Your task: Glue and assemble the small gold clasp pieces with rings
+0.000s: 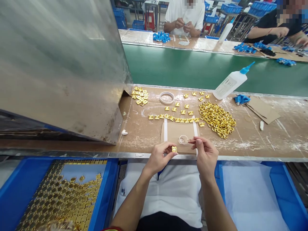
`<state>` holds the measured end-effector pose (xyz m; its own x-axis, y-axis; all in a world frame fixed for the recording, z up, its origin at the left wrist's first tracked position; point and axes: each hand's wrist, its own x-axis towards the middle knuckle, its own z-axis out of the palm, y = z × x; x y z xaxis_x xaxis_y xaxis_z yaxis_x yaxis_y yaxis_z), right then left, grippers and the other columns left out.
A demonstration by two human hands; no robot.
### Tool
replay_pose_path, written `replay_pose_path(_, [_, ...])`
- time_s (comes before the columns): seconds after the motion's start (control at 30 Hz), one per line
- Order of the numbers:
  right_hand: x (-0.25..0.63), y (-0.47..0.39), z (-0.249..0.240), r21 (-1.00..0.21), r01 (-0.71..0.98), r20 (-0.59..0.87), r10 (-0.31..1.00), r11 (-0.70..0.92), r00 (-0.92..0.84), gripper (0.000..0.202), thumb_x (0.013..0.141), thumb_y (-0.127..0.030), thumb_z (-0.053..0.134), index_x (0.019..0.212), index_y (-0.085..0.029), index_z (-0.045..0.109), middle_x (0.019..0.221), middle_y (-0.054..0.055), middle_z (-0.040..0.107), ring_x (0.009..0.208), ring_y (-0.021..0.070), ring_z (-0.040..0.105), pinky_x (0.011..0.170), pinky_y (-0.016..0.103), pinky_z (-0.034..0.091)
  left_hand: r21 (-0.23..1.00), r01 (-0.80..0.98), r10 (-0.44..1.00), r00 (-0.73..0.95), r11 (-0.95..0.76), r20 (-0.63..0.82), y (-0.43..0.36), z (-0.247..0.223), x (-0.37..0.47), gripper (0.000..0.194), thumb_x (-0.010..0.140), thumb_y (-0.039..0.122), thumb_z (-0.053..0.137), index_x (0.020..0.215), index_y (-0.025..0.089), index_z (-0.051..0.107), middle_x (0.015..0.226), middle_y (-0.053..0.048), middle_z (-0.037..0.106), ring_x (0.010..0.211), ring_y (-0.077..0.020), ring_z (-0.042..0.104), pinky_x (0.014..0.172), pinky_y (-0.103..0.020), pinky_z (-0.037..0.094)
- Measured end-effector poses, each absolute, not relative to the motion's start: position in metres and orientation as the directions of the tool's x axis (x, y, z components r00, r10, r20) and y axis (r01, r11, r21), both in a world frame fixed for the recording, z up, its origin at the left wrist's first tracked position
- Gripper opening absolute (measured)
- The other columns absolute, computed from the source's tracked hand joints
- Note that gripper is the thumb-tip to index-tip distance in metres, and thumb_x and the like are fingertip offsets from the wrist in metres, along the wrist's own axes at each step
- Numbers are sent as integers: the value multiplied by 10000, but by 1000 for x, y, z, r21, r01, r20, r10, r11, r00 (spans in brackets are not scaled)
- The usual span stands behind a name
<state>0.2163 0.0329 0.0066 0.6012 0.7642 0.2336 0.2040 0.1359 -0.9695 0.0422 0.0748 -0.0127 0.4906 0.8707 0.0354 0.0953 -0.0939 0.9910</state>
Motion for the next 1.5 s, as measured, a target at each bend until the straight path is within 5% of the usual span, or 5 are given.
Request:
replay_pose_path(0.7, [183,14,3,-984,98,177,864,148,471,242,968,-418,695,955,-192,780,845,80,776,712,226,758,568,281,645,990,60,862,500,-129,82,74,-13,43,189,887,303,680,986,147,715,822,-45,708,696,-134,629,644,-218,497])
replay_pose_path(1.5, [183,15,6,-944,286,278,866,166,416,198,984,-327,641,925,-197,778,814,54,765,620,193,713,556,271,589,988,80,857,510,-129,71,75,-14,42,215,897,324,663,985,136,720,792,-45,681,682,-136,599,641,-229,487])
